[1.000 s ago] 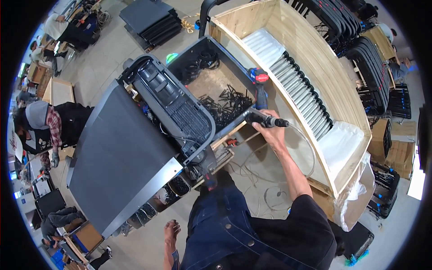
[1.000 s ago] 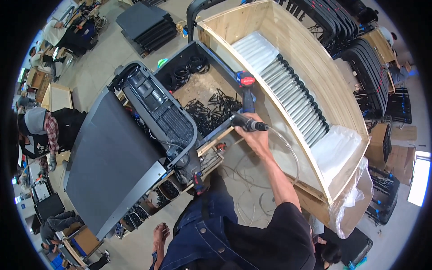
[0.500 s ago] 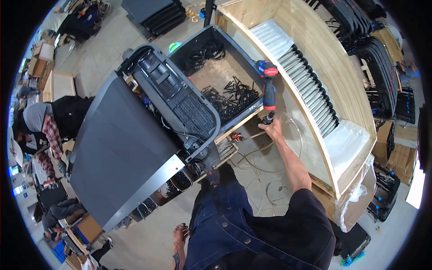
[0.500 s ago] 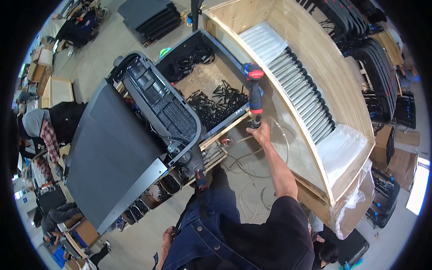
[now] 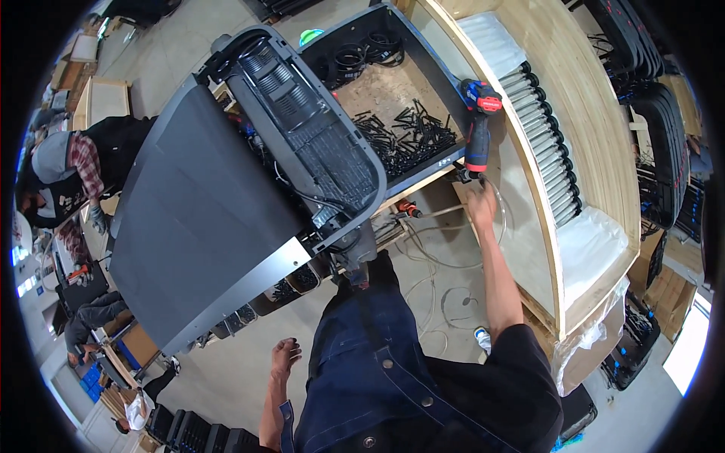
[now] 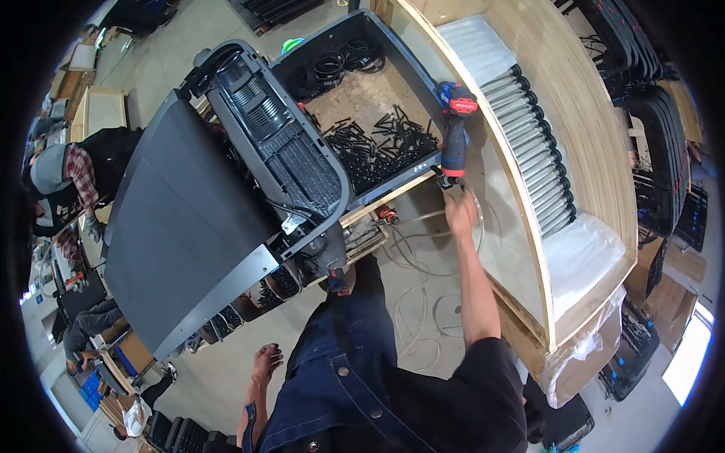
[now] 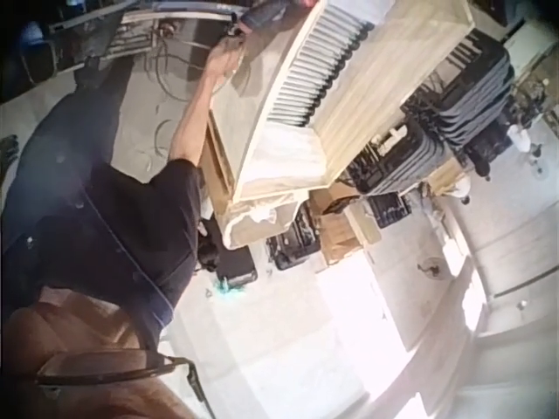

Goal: Assembling various components and panels of a treadmill using power tools on a factory floor.

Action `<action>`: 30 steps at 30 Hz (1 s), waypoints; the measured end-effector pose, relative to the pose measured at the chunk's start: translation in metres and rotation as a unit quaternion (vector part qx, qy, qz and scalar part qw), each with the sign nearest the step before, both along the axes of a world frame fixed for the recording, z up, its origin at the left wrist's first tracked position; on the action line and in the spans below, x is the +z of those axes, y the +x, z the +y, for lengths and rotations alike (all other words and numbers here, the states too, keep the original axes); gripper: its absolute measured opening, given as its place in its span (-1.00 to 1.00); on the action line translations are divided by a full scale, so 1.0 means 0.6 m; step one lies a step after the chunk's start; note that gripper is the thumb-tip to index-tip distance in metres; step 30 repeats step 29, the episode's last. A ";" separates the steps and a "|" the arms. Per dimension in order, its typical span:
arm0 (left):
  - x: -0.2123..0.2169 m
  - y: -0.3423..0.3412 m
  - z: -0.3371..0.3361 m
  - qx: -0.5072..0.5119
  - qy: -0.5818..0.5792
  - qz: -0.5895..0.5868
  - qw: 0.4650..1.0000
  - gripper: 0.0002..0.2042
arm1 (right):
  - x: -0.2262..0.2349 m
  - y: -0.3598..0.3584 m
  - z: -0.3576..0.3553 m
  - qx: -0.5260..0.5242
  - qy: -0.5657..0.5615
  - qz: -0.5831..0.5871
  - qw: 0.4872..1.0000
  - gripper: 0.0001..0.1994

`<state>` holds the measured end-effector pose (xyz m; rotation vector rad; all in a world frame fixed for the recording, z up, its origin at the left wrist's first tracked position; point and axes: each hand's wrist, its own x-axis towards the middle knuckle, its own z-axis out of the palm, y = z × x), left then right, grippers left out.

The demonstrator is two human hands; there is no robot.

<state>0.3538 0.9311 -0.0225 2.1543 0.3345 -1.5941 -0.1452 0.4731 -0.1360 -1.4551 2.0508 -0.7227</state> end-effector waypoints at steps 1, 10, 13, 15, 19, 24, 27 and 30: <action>-0.006 0.003 -0.007 0.002 -0.002 0.000 1.000 -0.74 | 0.020 0.004 0.046 -0.001 -0.108 0.072 0.992 -0.66; 0.038 -0.016 0.002 -0.021 0.016 -0.024 0.999 -0.68 | -0.129 0.130 0.201 0.026 0.191 -0.358 0.914 -0.38; 0.019 -0.001 -0.043 -0.065 -0.003 0.007 0.998 -0.70 | -0.307 -0.011 0.132 0.025 0.212 -0.539 0.815 -0.45; 0.042 0.007 0.010 -0.016 0.012 -0.032 0.999 -0.71 | -0.327 0.020 0.094 0.218 0.205 -0.329 0.896 -0.48; 0.075 0.026 0.087 0.010 0.021 -0.056 0.998 -0.70 | -0.289 0.097 0.087 0.258 0.270 -0.261 0.890 -0.57; 0.007 0.128 0.116 -0.065 -0.003 -0.092 0.994 -0.71 | -0.166 0.085 0.182 0.229 0.152 -0.404 0.872 -0.41; -0.063 0.210 0.133 -0.083 -0.030 -0.147 0.985 -0.70 | -0.037 0.130 0.267 0.179 0.094 -0.233 0.951 -0.31; -0.111 0.266 0.125 -0.111 -0.048 -0.195 0.973 -0.67 | 0.032 0.160 0.319 0.147 0.067 -0.220 0.962 -0.27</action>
